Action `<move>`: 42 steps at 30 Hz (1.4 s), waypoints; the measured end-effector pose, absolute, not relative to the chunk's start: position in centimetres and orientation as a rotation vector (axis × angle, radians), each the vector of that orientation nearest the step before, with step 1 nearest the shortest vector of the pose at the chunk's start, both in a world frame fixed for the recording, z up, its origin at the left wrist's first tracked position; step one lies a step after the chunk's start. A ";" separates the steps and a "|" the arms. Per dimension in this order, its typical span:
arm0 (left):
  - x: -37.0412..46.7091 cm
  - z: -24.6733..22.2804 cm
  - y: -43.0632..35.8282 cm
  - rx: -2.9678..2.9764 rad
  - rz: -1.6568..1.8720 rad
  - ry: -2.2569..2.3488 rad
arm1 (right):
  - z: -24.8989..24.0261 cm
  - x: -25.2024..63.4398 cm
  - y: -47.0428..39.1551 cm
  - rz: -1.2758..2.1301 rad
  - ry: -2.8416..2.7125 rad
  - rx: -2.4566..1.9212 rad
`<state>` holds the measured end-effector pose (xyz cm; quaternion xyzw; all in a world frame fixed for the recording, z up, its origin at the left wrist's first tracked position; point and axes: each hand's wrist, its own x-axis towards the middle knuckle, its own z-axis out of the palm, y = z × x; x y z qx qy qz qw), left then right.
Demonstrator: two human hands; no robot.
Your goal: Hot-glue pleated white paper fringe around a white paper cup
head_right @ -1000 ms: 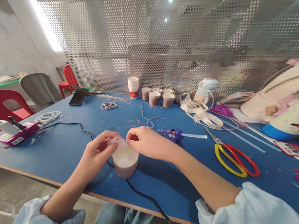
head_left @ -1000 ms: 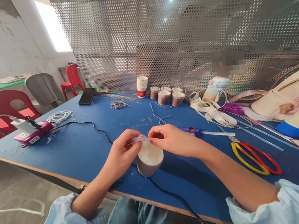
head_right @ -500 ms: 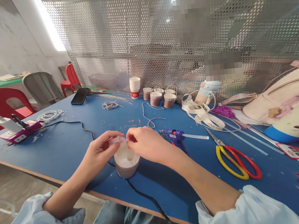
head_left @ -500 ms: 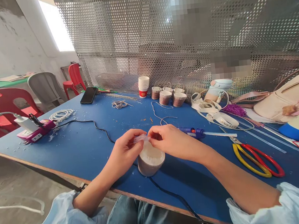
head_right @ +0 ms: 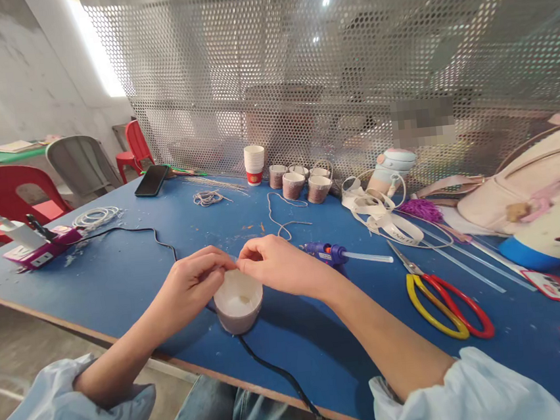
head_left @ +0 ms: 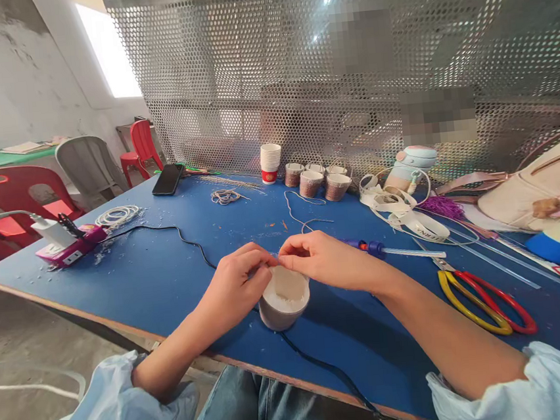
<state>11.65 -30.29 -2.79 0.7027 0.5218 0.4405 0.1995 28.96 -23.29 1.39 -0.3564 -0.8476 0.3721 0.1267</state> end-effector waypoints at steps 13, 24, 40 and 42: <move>11.6 -2.9 -30.4 2.026 1.240 1.410 | 1.1 27.7 -23.7 0.764 -2.621 -1.061; 11.3 -3.0 -30.5 1.977 1.162 1.463 | 1.4 28.4 -23.6 0.831 -2.659 -1.095; 11.4 -3.2 -30.5 1.994 1.206 1.412 | 0.9 27.4 -23.9 0.693 -2.676 -1.078; 11.5 -3.0 -30.6 1.982 1.180 1.439 | 1.3 28.0 -23.9 0.795 -2.697 -1.088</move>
